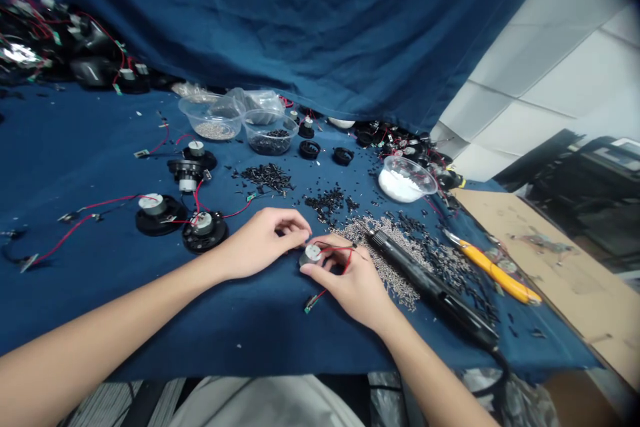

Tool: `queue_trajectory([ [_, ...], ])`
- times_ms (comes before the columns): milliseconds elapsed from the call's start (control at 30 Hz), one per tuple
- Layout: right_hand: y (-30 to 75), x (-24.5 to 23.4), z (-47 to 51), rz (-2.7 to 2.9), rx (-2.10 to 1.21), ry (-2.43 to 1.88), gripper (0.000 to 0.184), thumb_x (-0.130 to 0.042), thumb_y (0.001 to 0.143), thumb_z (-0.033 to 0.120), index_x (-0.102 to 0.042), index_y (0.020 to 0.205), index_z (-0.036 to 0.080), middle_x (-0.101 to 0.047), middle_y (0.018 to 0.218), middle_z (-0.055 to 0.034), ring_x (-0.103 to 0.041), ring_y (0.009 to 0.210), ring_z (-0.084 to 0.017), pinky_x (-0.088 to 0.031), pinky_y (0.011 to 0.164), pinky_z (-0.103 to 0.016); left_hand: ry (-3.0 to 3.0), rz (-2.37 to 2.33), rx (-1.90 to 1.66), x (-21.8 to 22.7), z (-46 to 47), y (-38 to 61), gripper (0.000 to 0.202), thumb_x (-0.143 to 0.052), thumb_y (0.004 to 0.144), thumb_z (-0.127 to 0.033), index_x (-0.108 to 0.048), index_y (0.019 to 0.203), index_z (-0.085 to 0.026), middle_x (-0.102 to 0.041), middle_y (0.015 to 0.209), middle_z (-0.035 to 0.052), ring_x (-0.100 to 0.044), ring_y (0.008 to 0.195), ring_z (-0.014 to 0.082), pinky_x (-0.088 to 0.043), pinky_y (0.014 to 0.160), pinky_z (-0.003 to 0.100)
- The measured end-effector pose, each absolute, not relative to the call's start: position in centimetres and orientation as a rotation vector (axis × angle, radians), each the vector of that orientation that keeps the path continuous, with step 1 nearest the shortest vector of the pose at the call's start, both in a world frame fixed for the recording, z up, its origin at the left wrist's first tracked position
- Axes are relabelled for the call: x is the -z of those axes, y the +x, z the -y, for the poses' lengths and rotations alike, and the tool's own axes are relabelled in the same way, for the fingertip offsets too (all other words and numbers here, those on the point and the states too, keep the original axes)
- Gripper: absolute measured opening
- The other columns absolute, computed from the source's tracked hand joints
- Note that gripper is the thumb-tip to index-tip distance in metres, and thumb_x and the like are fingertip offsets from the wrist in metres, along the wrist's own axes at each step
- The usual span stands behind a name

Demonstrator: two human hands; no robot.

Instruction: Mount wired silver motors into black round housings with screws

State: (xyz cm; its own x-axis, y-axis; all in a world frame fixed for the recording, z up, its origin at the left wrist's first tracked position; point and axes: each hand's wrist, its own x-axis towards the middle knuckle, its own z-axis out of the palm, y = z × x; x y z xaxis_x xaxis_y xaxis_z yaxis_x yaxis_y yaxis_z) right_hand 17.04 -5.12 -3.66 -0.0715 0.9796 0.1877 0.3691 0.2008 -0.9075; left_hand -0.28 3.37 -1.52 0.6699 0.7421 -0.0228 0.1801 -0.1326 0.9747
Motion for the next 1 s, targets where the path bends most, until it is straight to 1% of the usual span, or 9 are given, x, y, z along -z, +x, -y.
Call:
queue_trajectory([
  [100, 17.1, 3.9, 5.3, 1.673, -0.732, -1.301, 0.021, -0.072, 0.084, 0.024, -0.067, 0.102, 0.016, -0.064, 0.091, -0.0031, -0.058, 0.066, -0.013, -0.048, 0.058, -0.023, 1.752, -0.582, -0.480, 1.5, -3.1, -0.5, 0.024, -0.061, 0.087, -0.029, -0.066, 0.108, -0.018, -0.069, 0.105, 0.0048, -0.063, 0.100, 0.0199, -0.050, 0.087, 0.031],
  [200, 17.0, 4.0, 5.4, 1.709, -0.638, -1.283, 0.022, -0.069, 0.087, 0.024, -0.066, 0.105, 0.014, -0.063, 0.088, -0.0041, -0.058, 0.063, -0.014, -0.048, 0.056, -0.024, 1.718, -0.469, -0.432, 1.7, -3.4, -0.5, 0.034, -0.063, 0.087, -0.024, -0.061, 0.120, -0.017, -0.066, 0.119, 0.0067, -0.061, 0.111, 0.0216, -0.046, 0.098, 0.035],
  [400, 17.1, 4.4, 5.4, 1.895, -0.419, -1.276, 0.030, -0.068, 0.090, 0.019, -0.064, 0.119, 0.013, -0.064, 0.089, -0.0052, -0.060, 0.075, -0.019, -0.050, 0.070, -0.030, 1.507, -0.502, -0.396, 2.0, -3.8, -0.4, 0.035, -0.063, 0.086, -0.025, -0.060, 0.119, -0.014, -0.069, 0.118, 0.0093, -0.063, 0.112, 0.0216, -0.047, 0.098, 0.034],
  [467, 17.1, 4.4, 5.4, 1.968, -0.342, -1.305, 0.031, -0.063, 0.093, 0.020, -0.062, 0.123, 0.011, -0.064, 0.099, -0.0087, -0.060, 0.087, -0.023, -0.050, 0.080, -0.034, 1.500, -0.521, -0.416, 2.1, -3.9, -0.4, 0.034, -0.064, 0.086, -0.024, -0.061, 0.119, -0.014, -0.069, 0.118, 0.0083, -0.063, 0.112, 0.0206, -0.046, 0.099, 0.033],
  [567, 17.2, 4.2, 5.5, 2.083, -0.245, -1.323, 0.036, -0.056, 0.097, 0.022, -0.055, 0.130, 0.007, -0.059, 0.119, -0.0142, -0.055, 0.107, -0.029, -0.046, 0.094, -0.041, 1.462, -0.549, -0.422, 2.3, -3.9, -0.3, 0.036, -0.064, 0.085, -0.023, -0.061, 0.120, -0.015, -0.068, 0.120, 0.0078, -0.062, 0.115, 0.0199, -0.044, 0.102, 0.033],
  [733, 17.4, 3.7, 6.1, 2.252, -0.074, -1.388, 0.042, -0.052, 0.099, 0.026, -0.051, 0.134, 0.004, -0.056, 0.123, -0.0158, -0.052, 0.108, -0.032, -0.045, 0.094, -0.046, 1.344, -0.568, -0.397, 2.5, -4.2, -0.1, 0.050, -0.071, 0.077, -0.023, -0.059, 0.125, -0.014, -0.067, 0.122, 0.0098, -0.061, 0.117, 0.0234, -0.043, 0.104, 0.038],
  [833, 17.4, 3.8, 6.4, 2.258, -0.019, -1.399, 0.040, -0.050, 0.099, 0.027, -0.052, 0.132, 0.004, -0.057, 0.121, -0.0157, -0.052, 0.107, -0.032, -0.046, 0.093, -0.046, 1.352, -0.597, -0.373, 2.0, -4.2, -0.3, 0.051, -0.069, 0.078, -0.024, -0.057, 0.126, -0.012, -0.065, 0.125, 0.0118, -0.059, 0.119, 0.0233, -0.042, 0.106, 0.038],
  [900, 17.4, 3.9, 6.4, 2.247, 0.002, -1.398, 0.039, -0.049, 0.100, 0.027, -0.053, 0.131, 0.004, -0.057, 0.122, -0.0156, -0.053, 0.106, -0.031, -0.047, 0.092, -0.045, 1.425, -0.567, -0.345, 1.7, -3.9, -0.5, 0.055, -0.066, 0.080, -0.024, -0.052, 0.131, -0.012, -0.061, 0.131, 0.0122, -0.056, 0.123, 0.0226, -0.040, 0.108, 0.038],
  [1000, 17.3, 4.1, 6.4, 2.236, 0.012, -1.402, 0.039, -0.047, 0.100, 0.025, -0.052, 0.132, 0.003, -0.055, 0.125, -0.0168, -0.052, 0.107, -0.031, -0.047, 0.093, -0.045, 1.659, -0.566, -0.342, 1.6, -3.0, -0.4, 0.065, -0.067, 0.079, -0.025, -0.043, 0.140, -0.017, -0.051, 0.143, 0.0103, -0.048, 0.131, 0.0226, -0.036, 0.112, 0.039],
])
